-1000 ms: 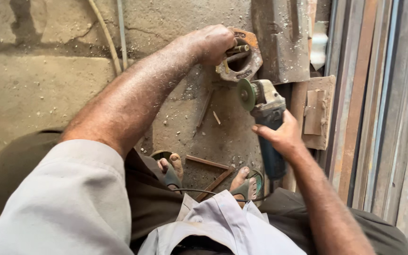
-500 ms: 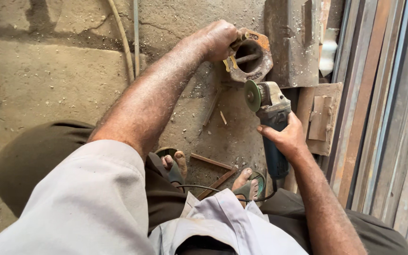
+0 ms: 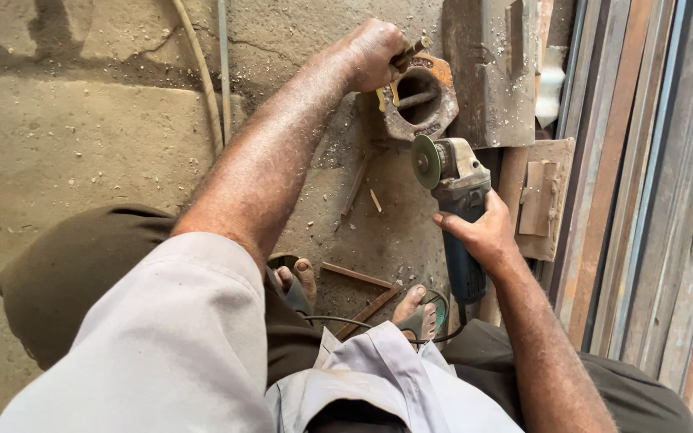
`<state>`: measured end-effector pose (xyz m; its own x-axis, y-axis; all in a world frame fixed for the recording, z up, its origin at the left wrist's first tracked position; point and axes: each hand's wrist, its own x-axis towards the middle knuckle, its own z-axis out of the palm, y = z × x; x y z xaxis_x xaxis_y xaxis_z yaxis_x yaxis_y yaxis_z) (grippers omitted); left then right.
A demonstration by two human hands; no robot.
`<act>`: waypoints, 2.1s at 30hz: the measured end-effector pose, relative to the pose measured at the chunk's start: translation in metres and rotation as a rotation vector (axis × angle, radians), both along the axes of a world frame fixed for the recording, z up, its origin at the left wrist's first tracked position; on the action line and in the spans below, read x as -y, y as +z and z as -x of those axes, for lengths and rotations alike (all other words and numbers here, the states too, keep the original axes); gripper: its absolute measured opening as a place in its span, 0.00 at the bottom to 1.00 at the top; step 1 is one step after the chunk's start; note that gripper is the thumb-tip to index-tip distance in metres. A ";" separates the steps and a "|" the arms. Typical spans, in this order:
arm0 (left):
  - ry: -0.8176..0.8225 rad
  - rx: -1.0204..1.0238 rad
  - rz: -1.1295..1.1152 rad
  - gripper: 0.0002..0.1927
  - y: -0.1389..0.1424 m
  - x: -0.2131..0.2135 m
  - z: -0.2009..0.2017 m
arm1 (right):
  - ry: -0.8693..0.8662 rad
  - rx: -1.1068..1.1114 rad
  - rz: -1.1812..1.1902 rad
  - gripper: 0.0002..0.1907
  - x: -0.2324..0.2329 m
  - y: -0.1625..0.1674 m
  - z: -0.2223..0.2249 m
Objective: The person sits on the ground and cuts a corrugated metal sheet with an angle grinder, producing sparks until a cut piece falls away. They then pick up a small brass fitting, work it by hand, and grind it against a hexagonal metal block with the angle grinder, producing sparks as they shape it.
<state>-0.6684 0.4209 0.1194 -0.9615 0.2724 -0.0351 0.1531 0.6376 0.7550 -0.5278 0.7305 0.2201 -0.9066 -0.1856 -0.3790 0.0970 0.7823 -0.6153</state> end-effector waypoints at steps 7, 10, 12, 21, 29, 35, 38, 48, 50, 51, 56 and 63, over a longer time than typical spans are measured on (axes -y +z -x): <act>0.063 0.163 0.020 0.04 0.007 -0.010 0.001 | 0.024 0.107 -0.098 0.28 0.014 0.038 0.036; 0.094 0.080 -0.027 0.06 0.006 -0.009 -0.002 | 0.030 0.120 -0.084 0.28 0.017 0.048 0.041; 0.084 0.002 -0.057 0.09 0.003 -0.006 -0.004 | 0.094 0.058 -0.061 0.30 0.021 0.043 0.038; 0.083 0.029 -0.026 0.08 0.000 -0.007 -0.012 | 0.070 0.134 -0.145 0.31 0.016 0.041 0.040; 0.111 0.082 -0.015 0.08 0.010 -0.008 -0.014 | 0.121 0.103 -0.081 0.28 0.028 0.025 0.054; 0.093 0.095 0.000 0.05 0.008 -0.009 -0.010 | 0.075 0.120 -0.102 0.28 0.024 0.018 0.059; 0.085 0.034 0.028 0.06 0.004 -0.009 -0.009 | 0.078 0.112 -0.097 0.28 0.026 0.012 0.061; 0.073 0.061 0.033 0.04 -0.005 -0.013 -0.003 | 0.077 0.116 -0.056 0.27 0.028 0.007 0.065; 0.077 0.028 0.023 0.05 -0.007 -0.013 -0.003 | 0.060 0.124 -0.071 0.28 0.028 0.007 0.066; 0.077 0.011 0.018 0.05 -0.007 -0.013 -0.003 | 0.049 0.127 -0.078 0.28 0.028 0.007 0.066; 0.070 0.037 0.051 0.04 -0.007 -0.015 -0.002 | 0.037 0.131 -0.097 0.29 0.028 0.005 0.067; 0.090 0.072 0.046 0.06 0.001 -0.016 -0.006 | 0.061 0.107 -0.117 0.29 0.029 0.006 0.067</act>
<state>-0.6624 0.4364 0.1205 -0.9766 0.1815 -0.1152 0.0402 0.6807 0.7314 -0.5952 0.7012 0.2256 -0.8483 -0.1879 -0.4951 0.1074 0.8544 -0.5083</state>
